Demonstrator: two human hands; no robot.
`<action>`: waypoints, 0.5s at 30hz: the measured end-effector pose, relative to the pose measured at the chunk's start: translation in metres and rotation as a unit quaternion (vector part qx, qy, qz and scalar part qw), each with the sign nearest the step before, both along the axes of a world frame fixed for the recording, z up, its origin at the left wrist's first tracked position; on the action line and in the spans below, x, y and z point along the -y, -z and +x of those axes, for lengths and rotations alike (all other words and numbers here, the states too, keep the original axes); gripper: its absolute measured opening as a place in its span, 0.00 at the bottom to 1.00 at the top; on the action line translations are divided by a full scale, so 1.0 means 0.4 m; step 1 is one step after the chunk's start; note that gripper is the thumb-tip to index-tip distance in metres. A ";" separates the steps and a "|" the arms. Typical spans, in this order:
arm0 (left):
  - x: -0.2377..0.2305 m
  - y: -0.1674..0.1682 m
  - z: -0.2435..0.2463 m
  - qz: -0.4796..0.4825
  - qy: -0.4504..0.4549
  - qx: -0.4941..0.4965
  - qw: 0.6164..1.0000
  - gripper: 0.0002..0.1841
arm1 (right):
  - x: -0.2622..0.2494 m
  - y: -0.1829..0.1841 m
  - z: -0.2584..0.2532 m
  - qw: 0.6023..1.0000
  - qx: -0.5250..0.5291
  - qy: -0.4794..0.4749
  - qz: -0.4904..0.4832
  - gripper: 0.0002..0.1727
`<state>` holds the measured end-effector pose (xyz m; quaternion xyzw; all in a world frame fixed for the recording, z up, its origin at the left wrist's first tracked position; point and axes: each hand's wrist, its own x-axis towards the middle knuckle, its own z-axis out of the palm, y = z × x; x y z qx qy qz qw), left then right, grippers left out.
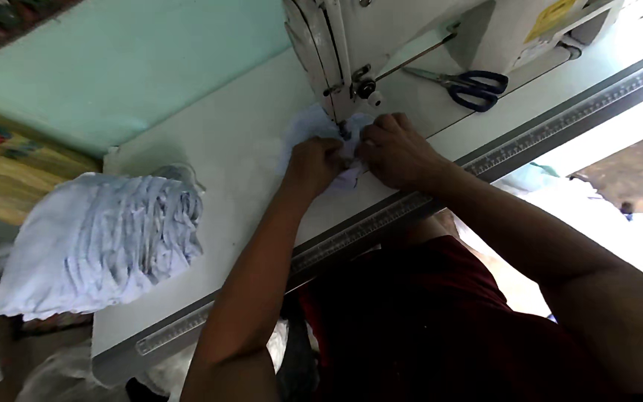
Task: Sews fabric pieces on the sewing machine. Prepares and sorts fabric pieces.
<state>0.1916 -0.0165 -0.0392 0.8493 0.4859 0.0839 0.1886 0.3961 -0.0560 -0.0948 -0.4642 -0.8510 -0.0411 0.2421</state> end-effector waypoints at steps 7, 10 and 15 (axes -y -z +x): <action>-0.018 0.107 -0.021 0.090 -0.014 -0.061 0.994 0.37 | -0.006 0.009 0.000 0.998 0.008 0.046 -0.038 0.16; -0.034 0.100 -0.024 0.063 -0.011 -0.111 0.992 0.47 | -0.007 0.012 -0.001 0.996 0.010 0.069 -0.050 0.20; -0.088 0.090 -0.035 0.057 0.005 -0.129 0.990 0.55 | -0.006 0.013 0.004 0.995 -0.004 0.086 -0.059 0.22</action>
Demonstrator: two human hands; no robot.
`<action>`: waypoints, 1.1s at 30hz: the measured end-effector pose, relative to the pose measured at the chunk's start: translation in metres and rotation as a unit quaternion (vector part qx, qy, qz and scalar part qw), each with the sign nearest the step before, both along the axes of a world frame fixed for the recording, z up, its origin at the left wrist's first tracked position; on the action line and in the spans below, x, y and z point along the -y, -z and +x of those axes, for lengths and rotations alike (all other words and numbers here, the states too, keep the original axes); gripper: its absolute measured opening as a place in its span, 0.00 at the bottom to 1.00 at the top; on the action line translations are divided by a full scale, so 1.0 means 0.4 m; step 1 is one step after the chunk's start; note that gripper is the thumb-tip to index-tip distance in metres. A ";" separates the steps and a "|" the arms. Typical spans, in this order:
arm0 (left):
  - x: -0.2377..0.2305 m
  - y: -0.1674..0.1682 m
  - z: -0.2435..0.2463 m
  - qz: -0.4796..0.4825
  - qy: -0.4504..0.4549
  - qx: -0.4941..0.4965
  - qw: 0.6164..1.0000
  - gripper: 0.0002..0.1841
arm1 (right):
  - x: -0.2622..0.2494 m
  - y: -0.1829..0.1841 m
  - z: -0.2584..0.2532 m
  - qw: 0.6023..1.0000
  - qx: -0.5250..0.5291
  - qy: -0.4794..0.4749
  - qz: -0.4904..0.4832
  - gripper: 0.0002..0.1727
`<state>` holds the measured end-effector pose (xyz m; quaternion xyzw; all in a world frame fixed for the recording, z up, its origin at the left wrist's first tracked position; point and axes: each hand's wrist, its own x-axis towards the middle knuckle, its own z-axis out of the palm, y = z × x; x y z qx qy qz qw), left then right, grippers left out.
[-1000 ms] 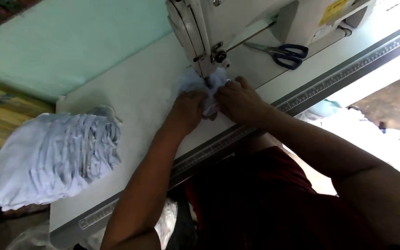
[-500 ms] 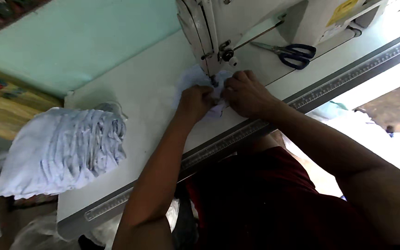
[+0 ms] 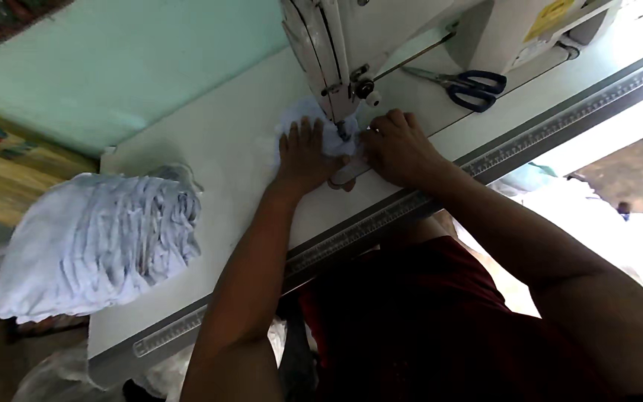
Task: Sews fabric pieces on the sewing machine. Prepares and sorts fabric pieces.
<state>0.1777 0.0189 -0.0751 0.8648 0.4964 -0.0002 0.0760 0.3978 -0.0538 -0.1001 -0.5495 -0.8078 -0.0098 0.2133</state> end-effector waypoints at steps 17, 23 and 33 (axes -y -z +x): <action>-0.051 -0.116 -0.083 0.014 -0.019 0.113 0.993 0.54 | 0.003 -0.011 0.002 1.000 -0.022 0.000 0.005 0.17; 0.218 -0.321 -0.427 0.222 -0.084 0.170 0.956 0.44 | 0.017 -0.015 -0.025 0.989 0.006 -0.126 0.082 0.14; 0.440 -0.253 -0.751 0.326 -0.277 0.266 0.864 0.20 | -0.007 -0.142 -0.414 0.922 0.000 -0.379 0.083 0.18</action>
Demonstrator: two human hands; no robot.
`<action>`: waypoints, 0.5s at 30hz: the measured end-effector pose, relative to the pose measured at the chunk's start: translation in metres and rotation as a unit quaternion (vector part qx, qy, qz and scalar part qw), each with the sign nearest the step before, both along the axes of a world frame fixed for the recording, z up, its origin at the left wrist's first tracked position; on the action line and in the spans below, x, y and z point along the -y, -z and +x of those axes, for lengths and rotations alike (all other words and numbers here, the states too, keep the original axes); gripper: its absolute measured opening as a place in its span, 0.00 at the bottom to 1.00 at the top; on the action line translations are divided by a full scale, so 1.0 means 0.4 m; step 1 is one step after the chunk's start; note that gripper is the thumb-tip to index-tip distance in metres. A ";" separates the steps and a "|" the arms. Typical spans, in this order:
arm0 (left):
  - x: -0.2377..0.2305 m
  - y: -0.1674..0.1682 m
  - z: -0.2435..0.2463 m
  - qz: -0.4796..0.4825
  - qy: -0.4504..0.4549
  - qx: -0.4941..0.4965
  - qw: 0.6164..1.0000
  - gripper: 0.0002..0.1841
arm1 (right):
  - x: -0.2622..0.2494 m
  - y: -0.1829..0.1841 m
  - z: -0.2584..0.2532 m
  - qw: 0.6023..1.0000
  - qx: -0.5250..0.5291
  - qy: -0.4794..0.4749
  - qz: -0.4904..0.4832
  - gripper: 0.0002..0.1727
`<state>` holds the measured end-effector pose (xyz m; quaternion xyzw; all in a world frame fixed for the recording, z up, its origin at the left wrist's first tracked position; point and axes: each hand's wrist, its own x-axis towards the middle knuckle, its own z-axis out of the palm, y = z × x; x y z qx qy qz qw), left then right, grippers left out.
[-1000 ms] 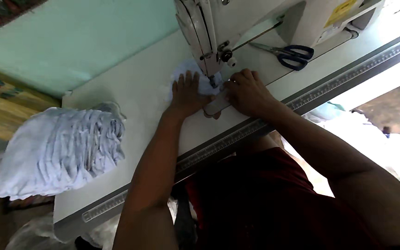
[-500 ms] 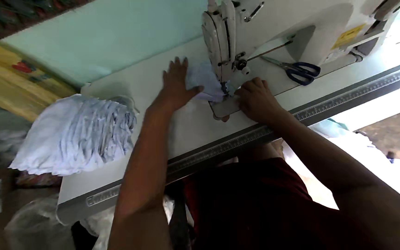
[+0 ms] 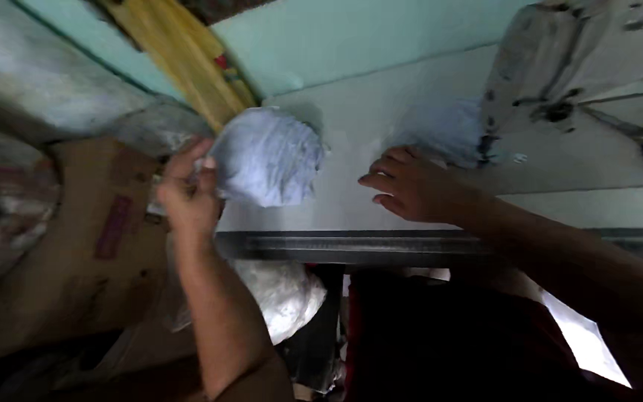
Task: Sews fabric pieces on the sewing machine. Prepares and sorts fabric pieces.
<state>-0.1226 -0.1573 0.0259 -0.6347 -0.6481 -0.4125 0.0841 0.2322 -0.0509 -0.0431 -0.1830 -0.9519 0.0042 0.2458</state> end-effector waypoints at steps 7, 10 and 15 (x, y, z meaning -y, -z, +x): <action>-0.028 0.055 -0.058 -0.024 0.037 0.034 0.998 0.20 | -0.092 -0.115 -0.321 0.992 -0.110 -0.064 0.002 0.15; -0.033 0.081 -0.085 0.000 0.073 0.080 0.994 0.21 | -0.095 -0.141 -0.421 0.988 -0.117 -0.101 -0.005 0.11; -0.030 0.106 -0.092 -0.008 0.120 0.141 0.983 0.20 | -0.085 -0.159 -0.510 0.989 -0.038 -0.139 -0.021 0.17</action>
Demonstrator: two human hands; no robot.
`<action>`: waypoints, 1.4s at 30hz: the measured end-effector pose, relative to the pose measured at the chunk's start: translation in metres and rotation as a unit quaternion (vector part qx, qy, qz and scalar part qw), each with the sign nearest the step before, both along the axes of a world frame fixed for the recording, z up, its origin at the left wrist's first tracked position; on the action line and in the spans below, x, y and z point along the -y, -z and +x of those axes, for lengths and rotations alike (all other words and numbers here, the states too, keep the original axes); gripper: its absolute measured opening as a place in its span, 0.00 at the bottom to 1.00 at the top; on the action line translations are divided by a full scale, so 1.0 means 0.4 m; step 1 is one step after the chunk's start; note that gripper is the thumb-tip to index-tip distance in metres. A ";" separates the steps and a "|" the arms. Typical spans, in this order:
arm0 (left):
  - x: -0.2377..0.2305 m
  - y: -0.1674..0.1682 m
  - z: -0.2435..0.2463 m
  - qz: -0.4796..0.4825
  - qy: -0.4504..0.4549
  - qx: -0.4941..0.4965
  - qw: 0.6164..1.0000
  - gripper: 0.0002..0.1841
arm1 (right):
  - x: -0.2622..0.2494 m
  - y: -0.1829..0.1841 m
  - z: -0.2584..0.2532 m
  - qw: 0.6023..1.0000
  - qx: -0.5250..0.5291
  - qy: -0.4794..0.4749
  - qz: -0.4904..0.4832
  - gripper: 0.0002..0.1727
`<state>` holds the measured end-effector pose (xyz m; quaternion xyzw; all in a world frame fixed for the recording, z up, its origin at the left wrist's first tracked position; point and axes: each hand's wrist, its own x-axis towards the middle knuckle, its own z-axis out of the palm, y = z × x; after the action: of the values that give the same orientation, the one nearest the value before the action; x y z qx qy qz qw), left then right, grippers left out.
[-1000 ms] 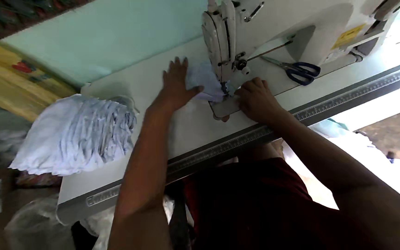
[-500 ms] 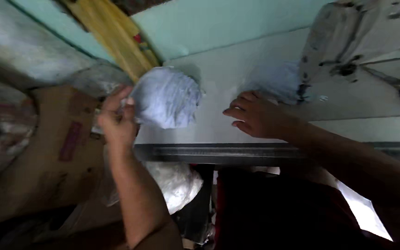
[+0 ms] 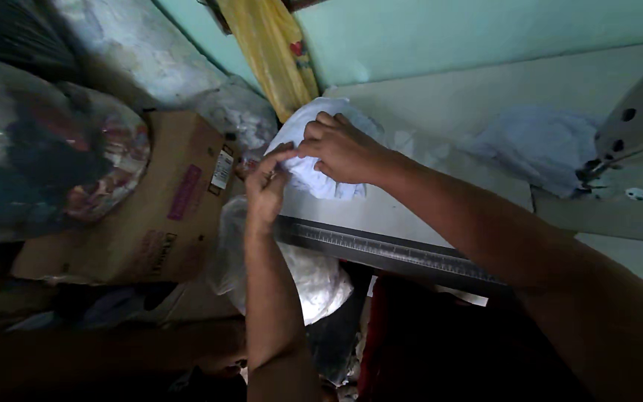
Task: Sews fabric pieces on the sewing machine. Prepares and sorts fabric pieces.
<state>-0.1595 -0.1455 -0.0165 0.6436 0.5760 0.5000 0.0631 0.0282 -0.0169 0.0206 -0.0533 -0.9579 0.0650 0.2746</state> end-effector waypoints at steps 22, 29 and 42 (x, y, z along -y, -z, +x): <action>-0.017 -0.002 0.022 0.024 -0.051 0.055 0.997 0.09 | 0.007 -0.012 -0.032 0.998 0.040 0.018 0.037 0.16; 0.001 0.021 -0.006 0.017 0.035 0.075 0.996 0.16 | 0.002 -0.044 -0.047 0.995 0.097 0.035 -0.005 0.14; -0.008 0.023 0.012 0.025 -0.003 0.032 0.999 0.17 | -0.009 -0.099 -0.086 0.971 0.185 0.069 -0.132 0.19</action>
<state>-0.1545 -0.1421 -0.0255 0.6268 0.5629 0.5350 0.0641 -0.0060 -0.0135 0.0601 -0.1663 -0.9689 0.1610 0.0873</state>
